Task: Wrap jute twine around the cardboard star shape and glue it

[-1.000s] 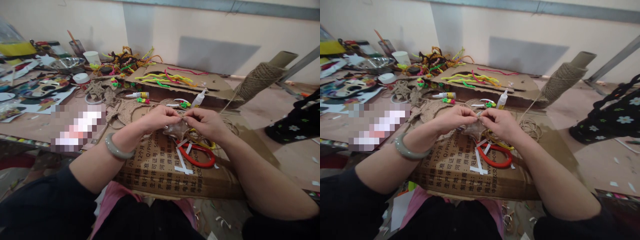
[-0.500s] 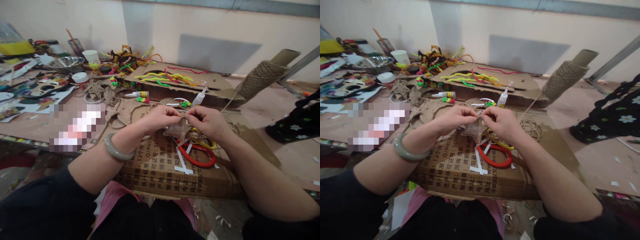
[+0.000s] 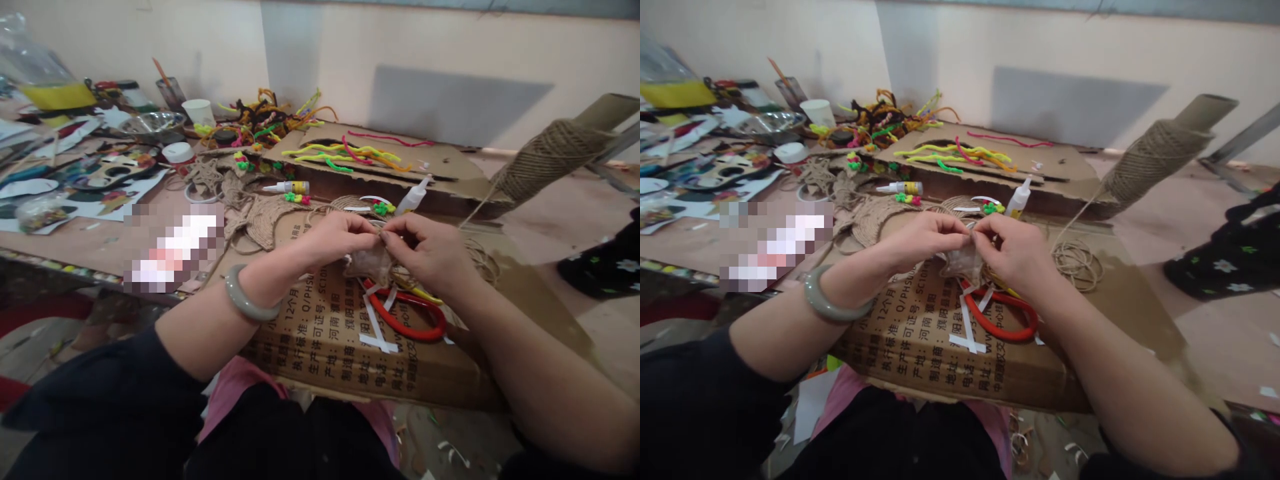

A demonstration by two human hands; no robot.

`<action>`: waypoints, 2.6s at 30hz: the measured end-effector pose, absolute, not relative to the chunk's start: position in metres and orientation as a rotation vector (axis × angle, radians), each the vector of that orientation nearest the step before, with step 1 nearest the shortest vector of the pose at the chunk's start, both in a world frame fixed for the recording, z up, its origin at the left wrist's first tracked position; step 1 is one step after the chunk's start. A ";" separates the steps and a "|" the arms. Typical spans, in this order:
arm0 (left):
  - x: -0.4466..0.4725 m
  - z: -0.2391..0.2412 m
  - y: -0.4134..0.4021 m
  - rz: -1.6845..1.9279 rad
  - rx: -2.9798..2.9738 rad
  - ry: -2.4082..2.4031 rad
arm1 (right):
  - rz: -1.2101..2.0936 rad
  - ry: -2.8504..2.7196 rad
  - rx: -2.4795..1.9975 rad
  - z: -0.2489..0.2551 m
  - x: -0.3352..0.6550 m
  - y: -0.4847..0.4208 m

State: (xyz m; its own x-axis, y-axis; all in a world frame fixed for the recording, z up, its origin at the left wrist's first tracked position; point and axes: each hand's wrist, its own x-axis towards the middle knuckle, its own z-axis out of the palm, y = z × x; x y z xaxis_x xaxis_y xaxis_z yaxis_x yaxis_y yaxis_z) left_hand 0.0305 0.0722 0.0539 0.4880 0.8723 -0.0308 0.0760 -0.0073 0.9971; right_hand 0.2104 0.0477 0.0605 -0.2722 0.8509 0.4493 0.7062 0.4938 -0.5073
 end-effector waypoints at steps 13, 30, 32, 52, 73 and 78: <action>0.030 0.056 0.077 0.993 1.483 0.982 | -0.100 -2.098 -1.156 0.053 0.219 0.053; 0.038 0.048 0.075 1.214 1.326 0.935 | -0.481 -2.137 -1.171 0.055 0.207 0.045; 0.038 0.049 0.073 1.208 1.315 0.934 | -0.518 -2.133 -1.167 0.055 0.207 0.045; 0.035 0.049 0.075 1.150 1.255 0.905 | -0.474 -2.098 -0.859 0.051 0.215 0.051; 0.032 0.059 0.068 0.876 1.292 0.798 | 0.694 -1.833 -1.157 0.065 0.213 0.050; 0.032 0.062 0.067 0.840 1.265 0.835 | 0.888 -1.777 -1.148 0.067 0.210 0.051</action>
